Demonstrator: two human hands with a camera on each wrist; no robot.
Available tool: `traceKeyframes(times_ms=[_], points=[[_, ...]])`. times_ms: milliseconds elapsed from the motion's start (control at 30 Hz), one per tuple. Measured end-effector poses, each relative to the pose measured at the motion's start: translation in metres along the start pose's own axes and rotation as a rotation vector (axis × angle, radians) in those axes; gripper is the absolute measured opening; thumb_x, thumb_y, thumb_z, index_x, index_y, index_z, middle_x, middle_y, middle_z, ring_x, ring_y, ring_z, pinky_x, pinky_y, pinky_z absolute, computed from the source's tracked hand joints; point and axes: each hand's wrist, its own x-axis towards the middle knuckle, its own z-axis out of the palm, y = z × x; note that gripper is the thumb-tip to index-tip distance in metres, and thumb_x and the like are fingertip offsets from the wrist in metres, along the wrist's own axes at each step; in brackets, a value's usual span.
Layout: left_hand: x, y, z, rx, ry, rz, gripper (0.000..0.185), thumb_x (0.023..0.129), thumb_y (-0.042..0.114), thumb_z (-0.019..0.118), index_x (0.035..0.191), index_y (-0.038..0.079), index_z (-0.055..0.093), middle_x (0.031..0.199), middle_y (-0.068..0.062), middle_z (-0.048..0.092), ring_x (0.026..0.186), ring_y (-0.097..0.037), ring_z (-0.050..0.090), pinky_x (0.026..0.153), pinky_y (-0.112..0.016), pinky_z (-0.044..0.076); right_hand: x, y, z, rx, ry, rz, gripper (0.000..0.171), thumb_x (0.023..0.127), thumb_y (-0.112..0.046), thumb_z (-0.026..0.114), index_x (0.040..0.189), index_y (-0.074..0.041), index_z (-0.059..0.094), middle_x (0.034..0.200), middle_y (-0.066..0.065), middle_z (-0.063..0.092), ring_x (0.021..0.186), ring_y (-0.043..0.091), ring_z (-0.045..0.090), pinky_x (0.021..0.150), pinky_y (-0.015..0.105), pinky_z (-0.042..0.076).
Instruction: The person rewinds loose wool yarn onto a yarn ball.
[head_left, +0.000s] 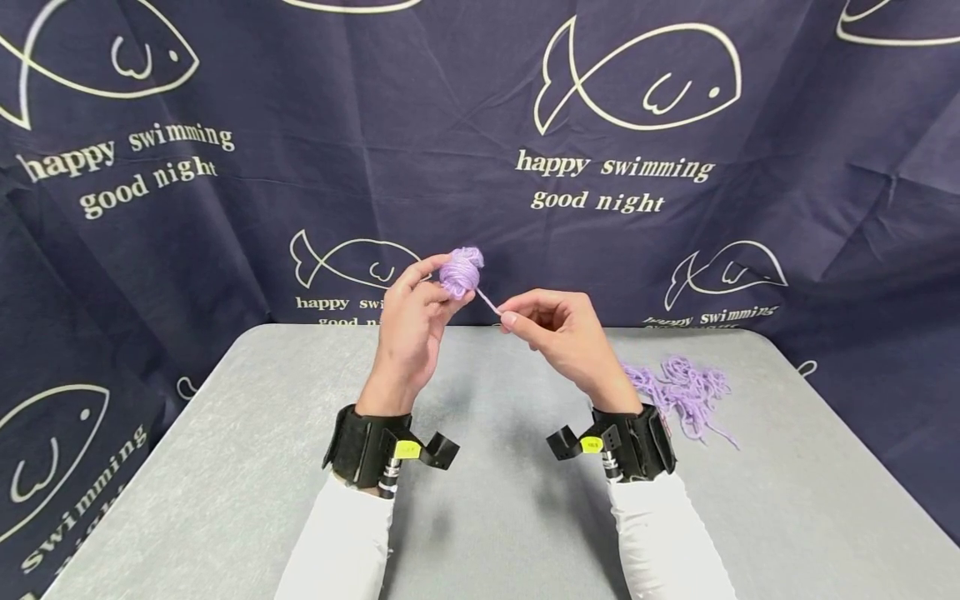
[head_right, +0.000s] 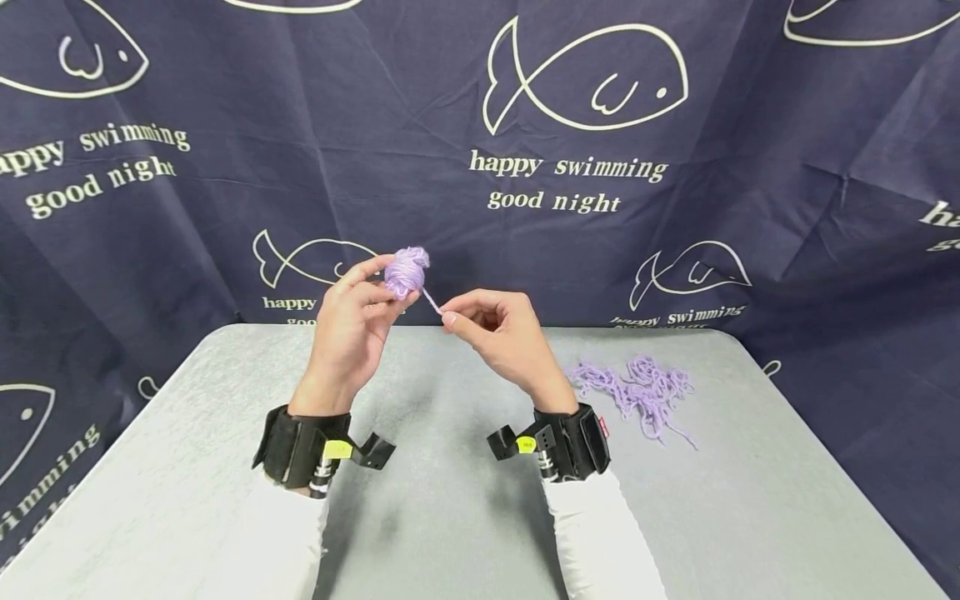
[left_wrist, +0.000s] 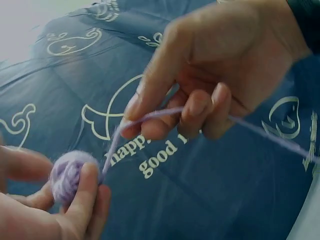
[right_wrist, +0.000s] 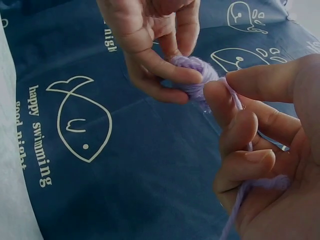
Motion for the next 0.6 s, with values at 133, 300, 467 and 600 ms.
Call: traceKeyframes(times_ms=[133,300,467,600], points=[[0.0,0.003,-0.003,-0.094,0.045,0.027,0.022,0.094,-0.007,0.046,0.111,0.001,0.057,0.122,-0.015,0.052,0.099,-0.027,0.06,0.085,-0.031,0.058,0.0,-0.001,0.0,-0.017,-0.013,-0.011,0.009,0.092,-0.005,0.074,0.099,-0.001,0.077,0.078,0.004,0.071,0.055,0.014,0.046,0.049,0.024,0.036],[0.002,0.002,-0.01,0.139,0.118,0.186,0.022,0.092,-0.014,0.061,0.107,0.002,0.059,0.106,-0.014,0.059,0.087,-0.019,0.066,0.08,-0.028,0.06,-0.002,-0.005,-0.004,-0.067,-0.01,-0.019,0.006,0.088,-0.005,0.078,0.094,-0.006,0.078,0.076,0.002,0.07,0.055,0.01,0.044,0.049,0.022,0.034],[0.002,0.0,-0.017,0.56,0.163,0.345,0.042,0.088,-0.009,0.07,0.126,0.001,0.056,0.108,-0.014,0.063,0.088,-0.021,0.065,0.072,-0.022,0.056,-0.006,-0.011,-0.01,-0.099,0.003,-0.024,0.007,0.087,-0.004,0.08,0.093,-0.007,0.079,0.076,0.003,0.069,0.053,0.009,0.042,0.047,0.022,0.034],[0.002,0.0,-0.023,0.813,0.11,0.371,0.041,0.085,-0.005,0.074,0.124,-0.001,0.061,0.111,-0.016,0.066,0.092,-0.025,0.067,0.069,-0.019,0.052,-0.008,-0.017,-0.014,-0.12,0.031,-0.026,0.007,0.087,-0.006,0.08,0.093,-0.008,0.079,0.077,0.002,0.069,0.052,0.009,0.041,0.046,0.023,0.033]])
